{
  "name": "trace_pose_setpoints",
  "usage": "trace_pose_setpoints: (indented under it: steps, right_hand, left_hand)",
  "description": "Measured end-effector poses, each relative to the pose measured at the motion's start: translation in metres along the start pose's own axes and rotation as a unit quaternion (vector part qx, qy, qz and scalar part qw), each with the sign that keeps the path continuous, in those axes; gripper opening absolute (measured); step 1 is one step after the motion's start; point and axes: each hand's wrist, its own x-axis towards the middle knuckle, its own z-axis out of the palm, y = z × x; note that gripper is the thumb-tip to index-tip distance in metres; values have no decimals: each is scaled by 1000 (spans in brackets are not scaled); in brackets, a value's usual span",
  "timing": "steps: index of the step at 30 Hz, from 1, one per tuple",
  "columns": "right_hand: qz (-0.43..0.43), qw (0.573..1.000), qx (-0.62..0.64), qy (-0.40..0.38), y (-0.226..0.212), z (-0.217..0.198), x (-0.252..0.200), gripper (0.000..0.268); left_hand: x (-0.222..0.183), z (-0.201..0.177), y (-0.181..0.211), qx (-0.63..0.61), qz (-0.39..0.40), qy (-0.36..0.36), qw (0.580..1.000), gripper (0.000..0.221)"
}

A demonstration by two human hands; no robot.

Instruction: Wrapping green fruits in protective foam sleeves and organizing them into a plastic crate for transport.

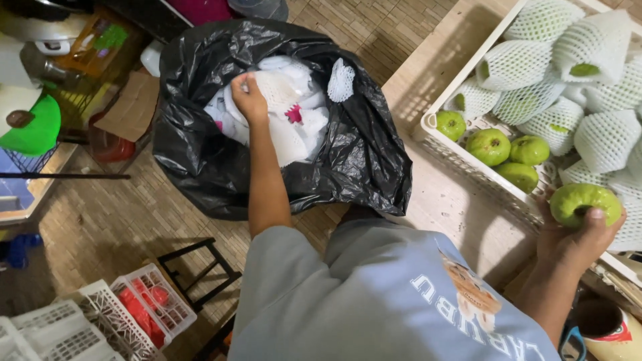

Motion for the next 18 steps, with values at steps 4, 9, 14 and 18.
trace_pose_setpoints:
  steps: [4,9,14,18]
  right_hand:
    - [-2,1000,-12,-8,4,-4,4,61]
    - [10,1000,-6,16,9,-8,7,69]
    - [42,997,10,59,7,-2,5,84]
    - [42,997,9,66,11,-4,8,84]
  left_hand:
    - [-3,-24,15,194,124,49,972,39]
    - [-38,-35,61,363,126,-53,922,68]
    - [-96,-65,79,538,-78,-438,716,118]
    - [-65,-82,11,459,-36,-431,776,81]
